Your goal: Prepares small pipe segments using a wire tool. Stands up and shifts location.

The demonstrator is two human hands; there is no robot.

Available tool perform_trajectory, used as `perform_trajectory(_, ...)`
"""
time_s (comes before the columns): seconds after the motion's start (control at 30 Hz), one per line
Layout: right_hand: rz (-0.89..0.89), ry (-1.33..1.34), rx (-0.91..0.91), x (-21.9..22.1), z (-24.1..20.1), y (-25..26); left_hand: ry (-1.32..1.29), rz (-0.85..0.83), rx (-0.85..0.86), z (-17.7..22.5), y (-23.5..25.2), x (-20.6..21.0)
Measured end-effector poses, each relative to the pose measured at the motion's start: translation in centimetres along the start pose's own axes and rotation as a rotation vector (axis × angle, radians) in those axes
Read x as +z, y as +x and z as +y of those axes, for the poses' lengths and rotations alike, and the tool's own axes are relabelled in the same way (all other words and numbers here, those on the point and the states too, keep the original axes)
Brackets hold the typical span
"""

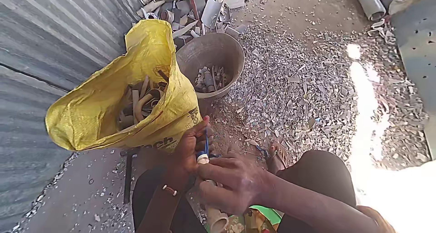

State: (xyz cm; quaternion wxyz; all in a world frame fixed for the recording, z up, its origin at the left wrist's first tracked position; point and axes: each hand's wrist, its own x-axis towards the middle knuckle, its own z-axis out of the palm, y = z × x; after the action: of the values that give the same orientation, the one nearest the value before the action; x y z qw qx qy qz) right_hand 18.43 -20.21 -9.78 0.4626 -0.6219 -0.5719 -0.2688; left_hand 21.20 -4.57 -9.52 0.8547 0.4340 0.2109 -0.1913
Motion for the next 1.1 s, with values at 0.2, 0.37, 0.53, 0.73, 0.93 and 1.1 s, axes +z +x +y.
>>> perform_trajectory(0.2,0.23,-0.019,0.132,-1.9,-0.5,0.8,0.401,-0.195,0.144,-6.1,2.1,-3.2)
perform_trajectory(0.37,0.183,-0.37,0.128,-5.0,2.7,0.0,0.448,-0.174,-0.024,-3.4,-3.1,3.4)
perform_trajectory(0.53,0.186,-0.523,0.088,-6.1,3.4,-0.3,0.135,-0.344,-0.073,-3.3,-1.1,1.1)
perform_trajectory(0.73,0.059,-0.572,0.14,-6.7,3.4,-1.9,-0.095,-0.652,0.182,-0.8,-1.7,-1.9)
perform_trajectory(0.93,-0.034,-0.291,0.467,-5.5,3.9,-5.6,0.014,0.003,0.684,4.1,-2.1,-6.1)
perform_trajectory(1.1,0.17,0.154,0.771,-3.2,3.0,-4.9,0.922,-0.16,0.641,0.4,-0.5,-4.3)
